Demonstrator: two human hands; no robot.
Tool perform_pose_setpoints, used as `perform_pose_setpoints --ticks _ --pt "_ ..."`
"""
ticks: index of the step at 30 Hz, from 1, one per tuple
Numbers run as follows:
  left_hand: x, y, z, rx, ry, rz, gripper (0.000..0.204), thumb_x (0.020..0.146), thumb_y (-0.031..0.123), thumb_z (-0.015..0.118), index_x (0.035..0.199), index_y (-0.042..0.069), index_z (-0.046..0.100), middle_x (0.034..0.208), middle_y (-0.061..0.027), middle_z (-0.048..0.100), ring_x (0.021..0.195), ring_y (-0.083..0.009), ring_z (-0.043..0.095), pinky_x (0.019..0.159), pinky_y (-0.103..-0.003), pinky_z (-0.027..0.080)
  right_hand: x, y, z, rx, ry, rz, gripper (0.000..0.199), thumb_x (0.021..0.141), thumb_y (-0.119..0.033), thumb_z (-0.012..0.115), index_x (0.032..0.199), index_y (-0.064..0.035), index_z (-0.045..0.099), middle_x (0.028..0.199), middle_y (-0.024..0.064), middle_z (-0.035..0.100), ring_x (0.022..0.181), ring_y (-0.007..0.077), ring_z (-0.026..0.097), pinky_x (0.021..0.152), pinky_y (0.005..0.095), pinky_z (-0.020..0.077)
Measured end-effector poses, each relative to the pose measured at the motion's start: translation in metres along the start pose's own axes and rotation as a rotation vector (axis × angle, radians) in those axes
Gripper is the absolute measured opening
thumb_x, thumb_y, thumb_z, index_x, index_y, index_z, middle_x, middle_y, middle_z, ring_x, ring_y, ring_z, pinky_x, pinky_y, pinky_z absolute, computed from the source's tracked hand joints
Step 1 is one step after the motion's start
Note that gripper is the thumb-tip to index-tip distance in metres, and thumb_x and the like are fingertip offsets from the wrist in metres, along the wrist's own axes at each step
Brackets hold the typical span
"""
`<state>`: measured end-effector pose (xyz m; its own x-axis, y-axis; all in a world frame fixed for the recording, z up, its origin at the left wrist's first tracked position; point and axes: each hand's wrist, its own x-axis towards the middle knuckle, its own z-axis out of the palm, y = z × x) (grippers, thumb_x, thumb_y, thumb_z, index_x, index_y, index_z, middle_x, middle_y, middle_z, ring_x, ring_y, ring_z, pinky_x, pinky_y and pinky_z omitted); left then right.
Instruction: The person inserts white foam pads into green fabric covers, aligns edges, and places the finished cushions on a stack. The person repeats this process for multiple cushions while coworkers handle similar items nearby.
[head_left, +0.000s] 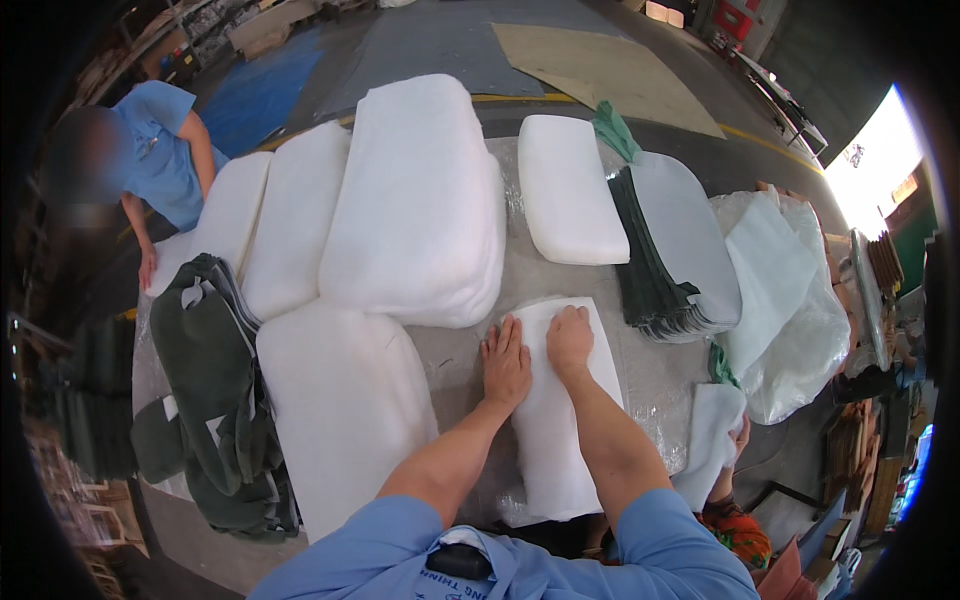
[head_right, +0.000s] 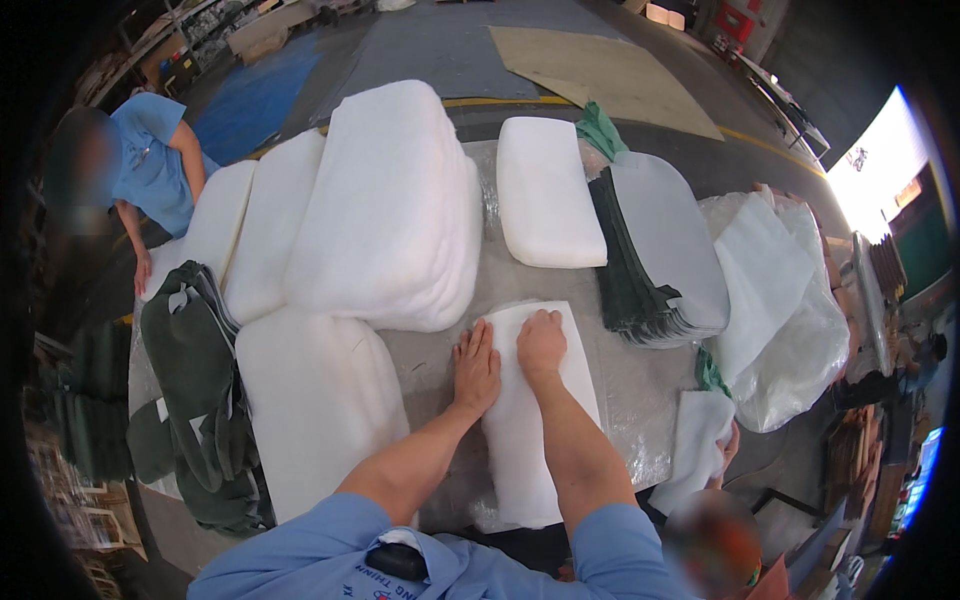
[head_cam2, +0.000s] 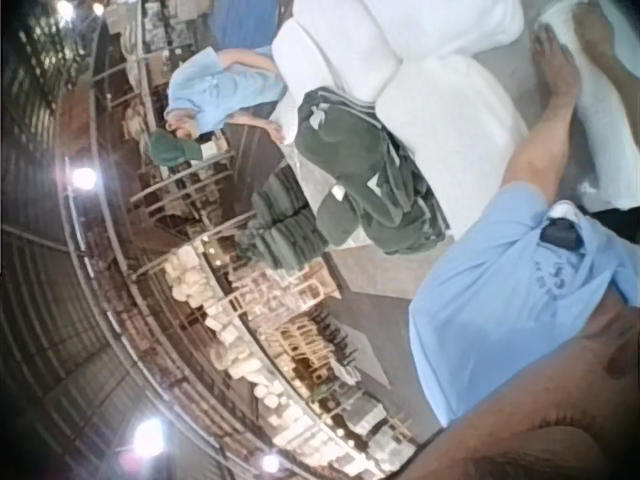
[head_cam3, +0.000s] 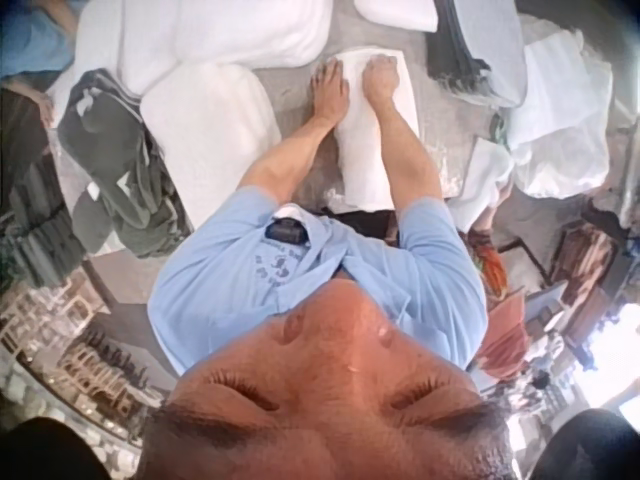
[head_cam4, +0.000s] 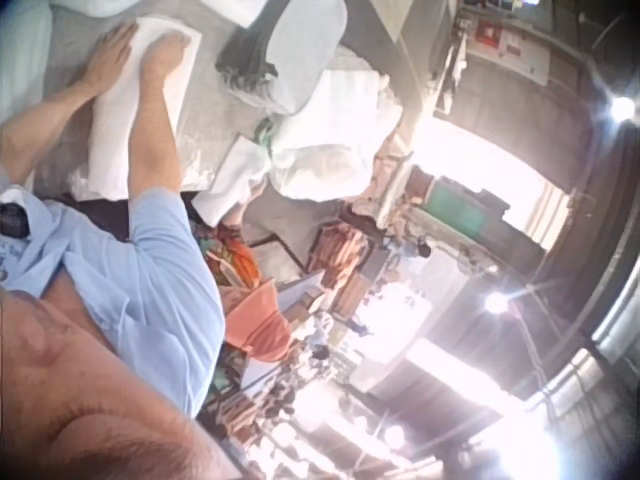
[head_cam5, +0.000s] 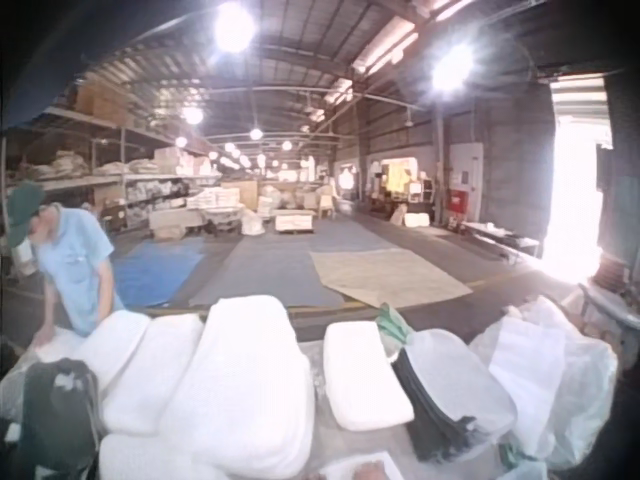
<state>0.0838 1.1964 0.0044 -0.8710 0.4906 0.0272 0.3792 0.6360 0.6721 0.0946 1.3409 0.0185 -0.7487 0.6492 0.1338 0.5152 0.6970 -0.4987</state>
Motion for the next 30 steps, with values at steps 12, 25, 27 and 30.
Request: perform_pose_setpoints --ticks 12,25,27,30 --pt "0.003 -0.004 -0.002 -0.026 -0.110 -0.005 0.062 0.112 0.031 0.039 0.170 0.008 0.030 0.180 -0.0091 0.022 0.162 -0.0485 0.020 0.131 -0.063 0.013 0.023 -0.004 -0.026 -0.259 -0.432 -0.344 0.022 0.095 -0.023 0.061 0.114 -0.0114 0.065 0.112 0.0191 0.071 0.102 0.0427 0.073 0.086 0.0547 0.0582" --pt "0.013 -0.025 0.002 -0.133 -0.165 -0.048 0.057 0.114 0.035 0.040 0.168 0.017 0.038 0.179 0.0000 0.026 0.163 -0.0477 0.016 0.131 -0.063 0.009 -0.061 -0.001 -0.051 -0.195 -0.221 -0.429 0.026 0.094 -0.026 0.074 0.110 -0.0097 0.062 0.107 0.0162 0.068 0.102 0.0411 0.066 0.082 0.0542 0.0567" --pt "0.014 -0.023 0.002 -0.172 -0.217 -0.067 0.058 0.115 0.037 0.038 0.170 0.021 0.034 0.180 0.0016 0.025 0.164 -0.0466 0.013 0.132 -0.062 0.005 -0.053 0.006 -0.049 -0.155 -0.317 -0.366 0.019 0.095 -0.020 0.070 0.102 -0.0075 0.058 0.104 0.0198 0.070 0.098 0.0422 0.069 0.084 0.0544 0.0560" --pt "0.009 -0.018 0.001 -0.097 -0.204 -0.057 0.059 0.115 0.037 0.037 0.171 0.021 0.032 0.179 0.0007 0.025 0.164 -0.0462 0.013 0.132 -0.061 0.005 -0.041 0.009 -0.040 -0.182 -0.298 -0.087 0.012 0.096 -0.014 0.065 0.105 -0.0058 0.060 0.105 0.0224 0.073 0.101 0.0431 0.071 0.085 0.0551 0.0555"
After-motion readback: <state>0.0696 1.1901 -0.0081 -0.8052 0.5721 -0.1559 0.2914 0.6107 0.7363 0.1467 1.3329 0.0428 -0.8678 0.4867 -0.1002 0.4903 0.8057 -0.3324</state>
